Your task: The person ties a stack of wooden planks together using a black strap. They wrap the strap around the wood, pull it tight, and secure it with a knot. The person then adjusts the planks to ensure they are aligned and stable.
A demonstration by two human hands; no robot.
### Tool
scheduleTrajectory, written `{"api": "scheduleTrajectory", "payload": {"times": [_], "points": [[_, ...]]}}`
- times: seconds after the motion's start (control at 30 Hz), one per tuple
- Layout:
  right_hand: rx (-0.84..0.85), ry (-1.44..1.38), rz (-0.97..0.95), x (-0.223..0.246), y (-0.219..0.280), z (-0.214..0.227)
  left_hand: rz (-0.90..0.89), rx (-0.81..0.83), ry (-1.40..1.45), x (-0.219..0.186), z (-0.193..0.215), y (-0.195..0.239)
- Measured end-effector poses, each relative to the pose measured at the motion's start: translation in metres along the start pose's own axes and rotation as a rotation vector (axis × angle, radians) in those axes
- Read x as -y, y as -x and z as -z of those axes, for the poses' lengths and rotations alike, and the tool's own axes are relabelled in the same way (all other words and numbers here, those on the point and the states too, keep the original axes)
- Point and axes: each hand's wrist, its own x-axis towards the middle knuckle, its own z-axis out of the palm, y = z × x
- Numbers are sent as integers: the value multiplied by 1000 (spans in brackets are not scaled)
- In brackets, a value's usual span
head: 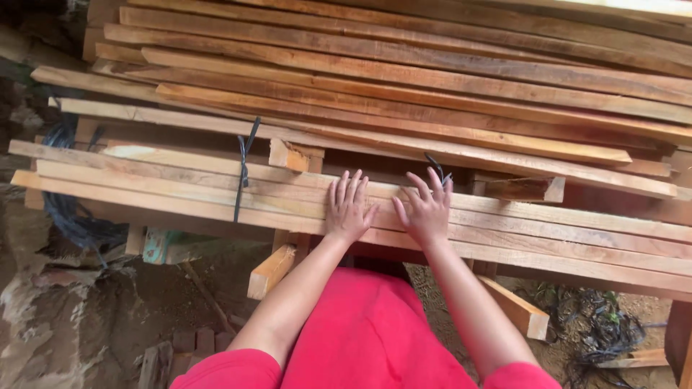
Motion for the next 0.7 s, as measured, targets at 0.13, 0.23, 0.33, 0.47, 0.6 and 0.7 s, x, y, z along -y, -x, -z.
{"api": "scheduleTrajectory", "payload": {"times": [0.13,0.23,0.33,0.47,0.6,0.7], "points": [[250,-311,73,3,-46,-21,-180,55,-58,4,11,29],[854,-259,-78,5,-81,-21,-339,87,-76,11,25,50],[1199,-137,-180,-4,-83,-59,-449,-2,-114,17,20,57],[1360,-303,-206,-5,-102,-56,-465,-193,-148,16,11,51],[1443,-146,-148,41,-136,44,-479,-286,-158,15,18,48],[1528,-127,-159,50,-146,60,-491,-248,-164,18,19,54]]}}
